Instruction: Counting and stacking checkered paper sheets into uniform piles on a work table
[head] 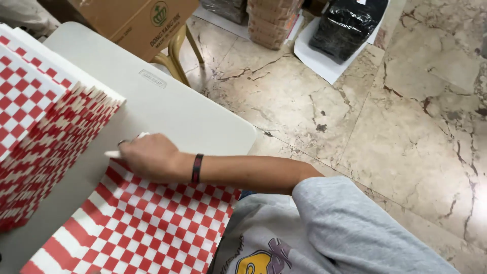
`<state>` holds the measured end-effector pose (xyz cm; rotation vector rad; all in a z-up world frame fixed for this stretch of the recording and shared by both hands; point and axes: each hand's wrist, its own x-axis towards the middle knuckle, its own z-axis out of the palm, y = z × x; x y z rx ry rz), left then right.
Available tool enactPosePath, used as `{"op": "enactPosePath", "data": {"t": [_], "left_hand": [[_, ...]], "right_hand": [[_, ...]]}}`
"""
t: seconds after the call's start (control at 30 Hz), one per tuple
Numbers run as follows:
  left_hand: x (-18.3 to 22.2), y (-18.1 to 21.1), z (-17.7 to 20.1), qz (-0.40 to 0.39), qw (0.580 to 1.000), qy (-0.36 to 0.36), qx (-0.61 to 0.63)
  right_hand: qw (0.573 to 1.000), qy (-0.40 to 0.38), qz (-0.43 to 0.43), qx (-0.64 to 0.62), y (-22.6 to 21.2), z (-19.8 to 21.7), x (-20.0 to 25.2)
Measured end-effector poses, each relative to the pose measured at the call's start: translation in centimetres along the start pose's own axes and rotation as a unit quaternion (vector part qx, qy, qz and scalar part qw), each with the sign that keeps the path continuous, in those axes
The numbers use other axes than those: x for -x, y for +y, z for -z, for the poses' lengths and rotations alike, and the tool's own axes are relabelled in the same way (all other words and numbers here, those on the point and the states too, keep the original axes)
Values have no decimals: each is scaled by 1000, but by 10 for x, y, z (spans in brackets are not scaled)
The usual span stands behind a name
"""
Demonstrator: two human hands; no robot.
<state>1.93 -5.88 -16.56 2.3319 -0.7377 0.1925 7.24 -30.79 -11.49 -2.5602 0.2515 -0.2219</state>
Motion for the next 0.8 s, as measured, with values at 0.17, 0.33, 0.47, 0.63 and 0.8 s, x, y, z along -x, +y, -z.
{"op": "enactPosePath", "data": {"t": [0.17, 0.33, 0.47, 0.63, 0.8], "left_hand": [[12, -9, 6, 42, 998, -21, -33], [6, 3, 65, 268, 951, 40, 146], [34, -26, 35, 273, 949, 45, 148], [-8, 93, 65, 86, 991, -77, -72], [-3, 61, 48, 134, 987, -56, -70]], "right_hand": [[991, -30, 111, 75, -10, -22, 10], [977, -106, -35, -179, 3, 33, 0], [981, -113, 157, -3, 22, -22, 5], [984, -71, 153, 65, 17, 9, 16], [964, -83, 159, 197, 22, 3, 16]]}}
